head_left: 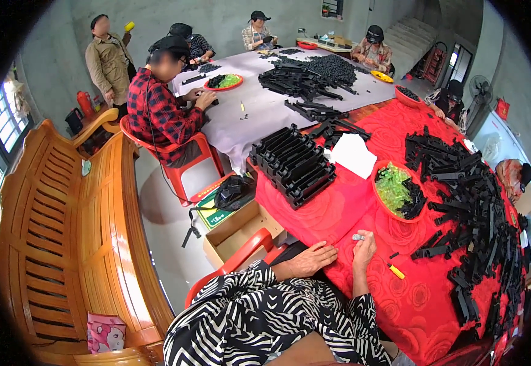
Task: The person assembles plastic components by inserting small metal parts into black plastic housings by hand.
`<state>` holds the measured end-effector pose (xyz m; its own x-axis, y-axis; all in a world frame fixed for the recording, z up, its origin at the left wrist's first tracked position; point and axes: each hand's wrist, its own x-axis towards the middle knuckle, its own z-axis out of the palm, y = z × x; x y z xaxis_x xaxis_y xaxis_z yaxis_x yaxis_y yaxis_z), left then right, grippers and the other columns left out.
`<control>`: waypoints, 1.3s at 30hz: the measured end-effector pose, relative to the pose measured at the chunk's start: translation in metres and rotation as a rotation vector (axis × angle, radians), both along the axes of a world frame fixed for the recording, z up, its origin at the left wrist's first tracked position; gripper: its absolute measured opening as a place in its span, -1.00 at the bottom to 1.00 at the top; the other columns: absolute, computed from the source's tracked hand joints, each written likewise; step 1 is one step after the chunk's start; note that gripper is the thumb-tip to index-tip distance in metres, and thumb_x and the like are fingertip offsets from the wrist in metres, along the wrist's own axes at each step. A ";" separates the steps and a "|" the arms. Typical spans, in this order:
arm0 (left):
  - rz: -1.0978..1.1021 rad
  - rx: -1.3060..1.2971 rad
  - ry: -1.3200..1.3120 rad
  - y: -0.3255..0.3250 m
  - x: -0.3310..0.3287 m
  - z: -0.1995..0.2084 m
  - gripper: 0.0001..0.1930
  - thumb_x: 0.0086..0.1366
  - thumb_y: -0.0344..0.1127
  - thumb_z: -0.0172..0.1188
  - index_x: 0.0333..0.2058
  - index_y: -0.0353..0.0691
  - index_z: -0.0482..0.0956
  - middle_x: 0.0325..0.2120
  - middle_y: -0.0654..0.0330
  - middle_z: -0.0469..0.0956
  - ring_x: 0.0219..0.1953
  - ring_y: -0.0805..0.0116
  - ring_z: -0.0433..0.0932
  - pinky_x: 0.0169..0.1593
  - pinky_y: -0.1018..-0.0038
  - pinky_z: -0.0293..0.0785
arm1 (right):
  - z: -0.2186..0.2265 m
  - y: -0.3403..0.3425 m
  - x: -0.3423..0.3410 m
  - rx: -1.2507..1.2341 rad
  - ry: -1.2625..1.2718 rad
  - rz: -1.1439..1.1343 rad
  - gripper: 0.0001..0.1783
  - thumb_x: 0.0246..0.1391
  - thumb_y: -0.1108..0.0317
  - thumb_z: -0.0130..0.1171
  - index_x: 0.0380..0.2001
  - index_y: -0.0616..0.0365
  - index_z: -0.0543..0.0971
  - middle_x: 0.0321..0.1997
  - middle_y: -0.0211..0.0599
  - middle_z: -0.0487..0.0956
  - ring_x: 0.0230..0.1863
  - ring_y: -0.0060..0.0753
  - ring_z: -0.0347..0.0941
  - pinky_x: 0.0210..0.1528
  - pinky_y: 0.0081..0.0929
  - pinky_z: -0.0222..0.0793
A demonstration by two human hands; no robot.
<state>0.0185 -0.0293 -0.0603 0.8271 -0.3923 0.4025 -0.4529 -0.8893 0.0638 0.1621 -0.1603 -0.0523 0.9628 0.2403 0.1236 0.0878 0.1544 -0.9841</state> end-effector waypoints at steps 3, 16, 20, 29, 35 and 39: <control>0.007 0.005 -0.007 0.002 0.000 -0.003 -0.49 0.05 -0.33 -0.06 0.03 -0.33 0.23 0.11 0.04 0.17 0.19 0.20 0.11 0.25 0.21 -0.15 | 0.001 0.002 -0.001 -0.005 -0.005 0.003 -0.55 0.20 0.07 -0.27 -0.43 0.21 0.47 -0.77 -0.59 0.17 -0.79 -0.77 -0.02 -0.77 -0.70 -0.13; -0.050 -0.014 -0.013 0.000 -0.009 0.001 -0.63 -0.03 -0.29 -0.01 -0.22 -0.36 0.44 0.10 -0.03 0.18 0.17 0.17 0.12 0.25 0.19 -0.15 | -0.021 -0.006 0.005 -0.134 -0.169 -0.167 -0.60 0.21 0.16 -0.27 -0.29 0.26 0.45 -0.54 -0.38 0.38 -0.54 -0.57 0.26 -0.45 -0.59 0.22; -0.121 0.008 -0.074 -0.001 0.002 0.005 -0.66 -0.06 -0.30 -0.01 -0.29 -0.36 0.46 0.00 -0.07 0.29 0.11 0.10 0.20 0.19 0.11 -0.02 | 0.002 -0.009 -0.004 -0.156 -0.278 -0.245 -0.68 0.21 0.30 -0.27 -0.18 0.24 0.43 -0.33 -0.31 0.44 -0.37 -0.51 0.33 -0.26 -0.56 0.27; 0.034 0.004 0.006 0.004 0.006 -0.006 -0.73 0.02 -0.39 -0.01 -0.27 -0.32 0.46 0.09 0.07 0.22 0.15 0.22 0.17 0.21 0.20 -0.04 | -0.003 0.013 0.004 -0.081 -0.275 -0.295 -0.69 0.16 0.45 -0.20 -0.01 0.15 0.31 -0.52 -0.40 0.38 -0.48 -0.64 0.31 -0.37 -0.60 0.29; 0.012 -0.012 0.011 -0.008 0.006 0.000 -0.73 -0.01 -0.43 0.01 -0.26 -0.32 0.45 0.09 0.09 0.22 0.15 0.23 0.17 0.20 0.20 -0.02 | 0.001 0.001 -0.002 -0.033 -0.262 -0.214 -0.72 0.15 0.41 -0.18 -0.07 0.15 0.36 -0.54 -0.38 0.39 -0.50 -0.60 0.34 -0.39 -0.58 0.30; 0.028 -0.024 0.003 -0.003 0.000 -0.004 -0.73 0.00 -0.44 0.00 -0.26 -0.32 0.46 0.10 0.09 0.21 0.14 0.24 0.18 0.20 0.19 -0.02 | 0.012 -0.011 0.004 -0.076 -0.341 -0.269 -0.79 0.14 0.40 -0.17 -0.18 0.18 0.39 -0.54 -0.35 0.42 -0.51 -0.59 0.39 -0.43 -0.56 0.33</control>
<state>0.0184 -0.0327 -0.0647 0.8387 -0.3594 0.4091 -0.4275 -0.8999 0.0860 0.1664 -0.1712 -0.0398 0.8994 0.0073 0.4371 0.4370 0.0102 -0.8994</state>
